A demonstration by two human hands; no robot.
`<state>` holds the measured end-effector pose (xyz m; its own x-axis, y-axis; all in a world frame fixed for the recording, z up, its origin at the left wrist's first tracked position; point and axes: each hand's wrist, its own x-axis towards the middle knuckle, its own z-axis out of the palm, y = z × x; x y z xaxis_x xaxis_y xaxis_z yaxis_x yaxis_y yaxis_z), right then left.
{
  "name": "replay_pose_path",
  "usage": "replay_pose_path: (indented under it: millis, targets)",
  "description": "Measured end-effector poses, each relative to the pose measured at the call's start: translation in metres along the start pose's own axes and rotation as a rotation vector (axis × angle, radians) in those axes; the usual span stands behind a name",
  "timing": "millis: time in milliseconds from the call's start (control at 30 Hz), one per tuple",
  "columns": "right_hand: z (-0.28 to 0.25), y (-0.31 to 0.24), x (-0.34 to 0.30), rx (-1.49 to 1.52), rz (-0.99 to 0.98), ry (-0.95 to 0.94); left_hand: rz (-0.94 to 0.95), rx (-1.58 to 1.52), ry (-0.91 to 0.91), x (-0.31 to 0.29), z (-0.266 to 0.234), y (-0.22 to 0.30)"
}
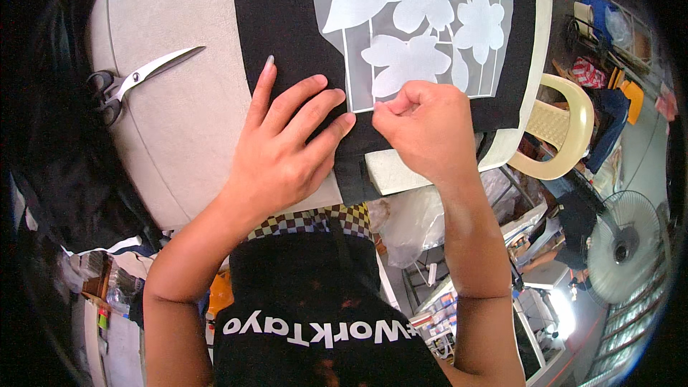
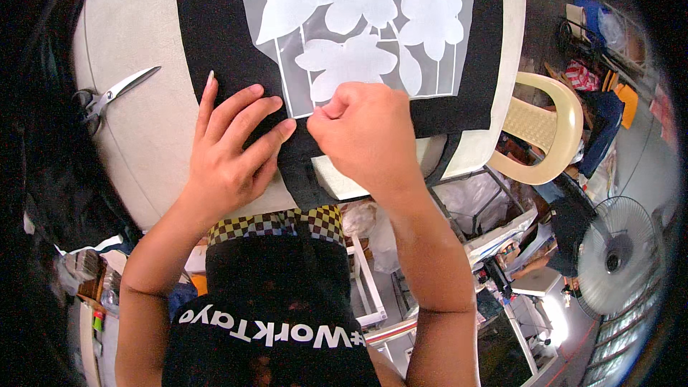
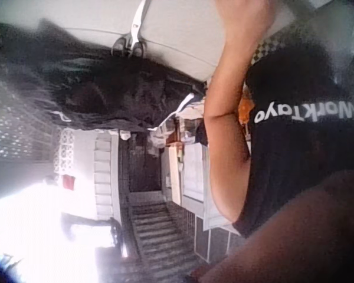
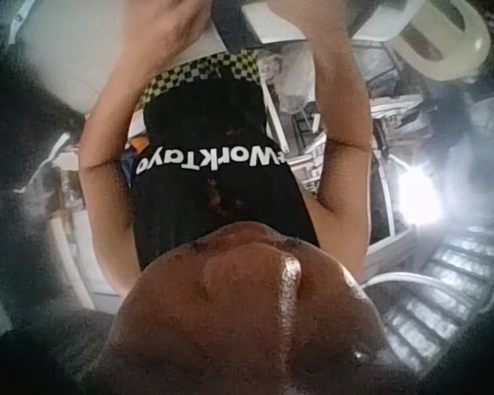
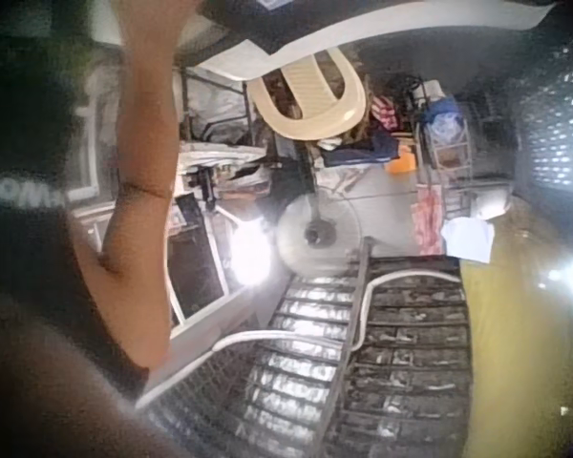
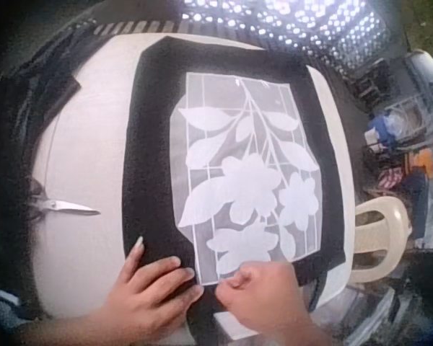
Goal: The person places a black tote bag on a worktable, aligns a white floral design film on it, and uses a small blade to carefully cut and weed the edges of the film by hand.
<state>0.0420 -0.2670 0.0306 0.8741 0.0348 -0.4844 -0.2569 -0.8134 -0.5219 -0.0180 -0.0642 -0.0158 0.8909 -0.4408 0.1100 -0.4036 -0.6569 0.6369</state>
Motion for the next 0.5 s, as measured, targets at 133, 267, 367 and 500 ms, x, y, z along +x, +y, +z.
replay_pose_path:
  millis: [133, 267, 367, 500]
  targets:
    - [-0.02, 0.018, 0.007, -0.106, 0.147, 0.022, -0.01, -0.007, 0.007, -0.003, 0.0, 0.0]
    - [-0.004, 0.0, 0.002, -0.115, 0.037, -0.062, -0.011, -0.004, 0.015, -0.003, 0.004, -0.001]
    - [-0.01, 0.003, 0.002, -0.074, 0.141, -0.041, -0.009, -0.01, 0.01, -0.002, 0.003, -0.001]
    - [-0.015, 0.011, 0.001, -0.038, 0.166, 0.029, -0.021, -0.021, -0.001, 0.001, 0.002, 0.001]
